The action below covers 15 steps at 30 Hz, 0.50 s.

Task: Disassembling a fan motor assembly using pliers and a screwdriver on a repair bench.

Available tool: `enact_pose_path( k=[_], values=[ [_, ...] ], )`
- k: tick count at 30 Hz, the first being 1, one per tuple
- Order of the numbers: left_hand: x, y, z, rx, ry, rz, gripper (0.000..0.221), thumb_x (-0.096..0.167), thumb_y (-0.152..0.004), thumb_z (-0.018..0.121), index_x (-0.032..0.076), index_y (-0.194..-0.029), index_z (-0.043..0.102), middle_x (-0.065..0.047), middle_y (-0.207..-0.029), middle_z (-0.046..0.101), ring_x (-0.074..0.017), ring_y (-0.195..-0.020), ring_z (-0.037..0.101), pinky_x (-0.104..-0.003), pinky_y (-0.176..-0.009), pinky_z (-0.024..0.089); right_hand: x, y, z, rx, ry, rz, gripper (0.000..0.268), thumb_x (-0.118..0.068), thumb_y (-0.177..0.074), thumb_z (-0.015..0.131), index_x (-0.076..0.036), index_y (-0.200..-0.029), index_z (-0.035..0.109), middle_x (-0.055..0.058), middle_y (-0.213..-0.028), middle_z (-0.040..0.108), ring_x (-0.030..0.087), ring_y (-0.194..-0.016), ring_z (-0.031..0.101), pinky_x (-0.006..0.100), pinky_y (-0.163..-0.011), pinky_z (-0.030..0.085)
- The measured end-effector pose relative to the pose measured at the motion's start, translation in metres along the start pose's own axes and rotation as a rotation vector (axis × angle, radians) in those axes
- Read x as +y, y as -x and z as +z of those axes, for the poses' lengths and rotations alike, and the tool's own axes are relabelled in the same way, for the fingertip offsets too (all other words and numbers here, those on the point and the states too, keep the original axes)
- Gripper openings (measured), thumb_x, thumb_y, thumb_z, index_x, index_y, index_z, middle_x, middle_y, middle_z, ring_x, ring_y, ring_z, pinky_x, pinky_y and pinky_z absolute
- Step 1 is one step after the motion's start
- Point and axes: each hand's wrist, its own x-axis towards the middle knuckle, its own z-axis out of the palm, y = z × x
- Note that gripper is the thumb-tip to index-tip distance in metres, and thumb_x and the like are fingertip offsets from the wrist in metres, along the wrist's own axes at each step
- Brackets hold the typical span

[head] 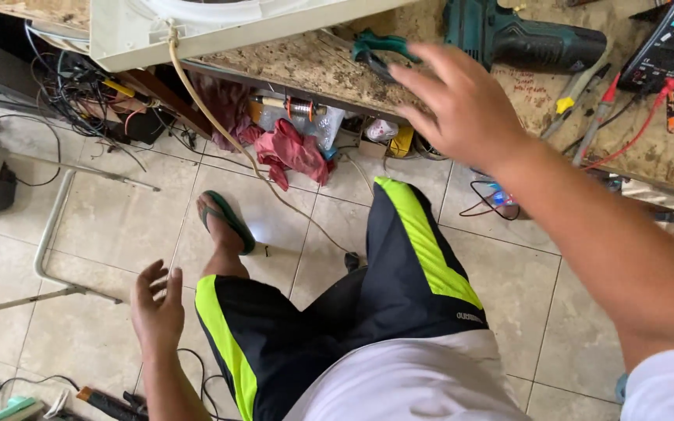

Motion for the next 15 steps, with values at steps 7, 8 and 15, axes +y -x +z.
enact_pose_path(
  k=[7,8,15],
  values=[
    [-0.088,0.043,-0.008,0.231,-0.051,-0.161,0.049,0.029,-0.102,0.068,0.007,-0.144,0.055,-0.018,-0.132,0.064,-0.0304,-0.110,0.063,-0.048,-0.086,0.051,-0.067,0.187,0.040,0.151,-0.341,0.489,0.028,-0.011,-0.099,0.067,-0.003,-0.126,0.070,0.014,-0.111,0.072,0.025,-0.097,0.069,0.039,-0.087,0.059],
    [-0.105,0.045,-0.010,0.295,-0.107,-0.141,0.049,0.027,-0.103,0.070,0.003,-0.143,0.056,-0.020,-0.130,0.065,-0.0326,-0.106,0.065,-0.049,-0.086,0.050,-0.074,0.214,0.060,0.068,-0.461,0.740,0.029,-0.014,-0.098,0.067,-0.009,-0.126,0.072,0.006,-0.101,0.075,0.017,-0.086,0.071,0.032,-0.080,0.058],
    [-0.053,0.014,0.047,0.117,-0.009,-0.048,0.049,0.022,-0.098,0.071,0.004,-0.141,0.054,-0.014,-0.130,0.060,-0.0244,-0.103,0.064,-0.037,-0.080,0.053,-0.034,0.275,0.223,-0.251,-0.697,1.379,0.038,-0.028,-0.095,0.063,-0.012,-0.129,0.069,0.011,-0.097,0.076,0.023,-0.075,0.075,0.037,-0.069,0.053]
  ],
)
